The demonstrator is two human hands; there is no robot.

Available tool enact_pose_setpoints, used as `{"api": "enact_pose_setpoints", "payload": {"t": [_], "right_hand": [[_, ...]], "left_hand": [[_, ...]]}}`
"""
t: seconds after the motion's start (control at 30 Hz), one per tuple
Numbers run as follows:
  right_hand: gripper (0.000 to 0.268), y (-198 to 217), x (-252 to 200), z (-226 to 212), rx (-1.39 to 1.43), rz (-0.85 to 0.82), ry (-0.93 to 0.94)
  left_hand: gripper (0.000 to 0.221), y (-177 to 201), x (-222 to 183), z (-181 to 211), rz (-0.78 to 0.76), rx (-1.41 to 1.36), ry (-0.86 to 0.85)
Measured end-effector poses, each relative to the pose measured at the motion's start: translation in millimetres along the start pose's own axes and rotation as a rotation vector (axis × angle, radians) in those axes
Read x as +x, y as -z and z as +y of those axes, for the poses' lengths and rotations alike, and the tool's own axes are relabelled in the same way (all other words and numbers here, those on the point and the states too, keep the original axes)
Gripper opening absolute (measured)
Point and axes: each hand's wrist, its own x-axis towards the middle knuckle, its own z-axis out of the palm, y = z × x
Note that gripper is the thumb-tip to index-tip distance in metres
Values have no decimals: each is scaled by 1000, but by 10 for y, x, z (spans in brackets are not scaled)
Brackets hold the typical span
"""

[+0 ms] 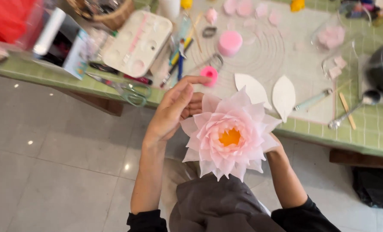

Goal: Assembling a decorative wax lotus flower by attaching wax petals to a core and using a wooden stick for support.

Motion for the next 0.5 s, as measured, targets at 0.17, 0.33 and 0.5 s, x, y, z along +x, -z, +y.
{"api": "enact_pose_setpoints", "payload": {"t": [0.17, 0.33, 0.5], "right_hand": [[84, -115, -947, 169, 7, 31, -18], [84, -199, -1456, 78, 33, 60, 38], [84, -303, -1737, 41, 72, 92, 90]], "left_hand": [[58, -326, -465, -570, -23, -83, -31], [61, -764, -829, -841, -75, -165, -6], [62, -1051, -855, -958, -72, -72, 7]]}}
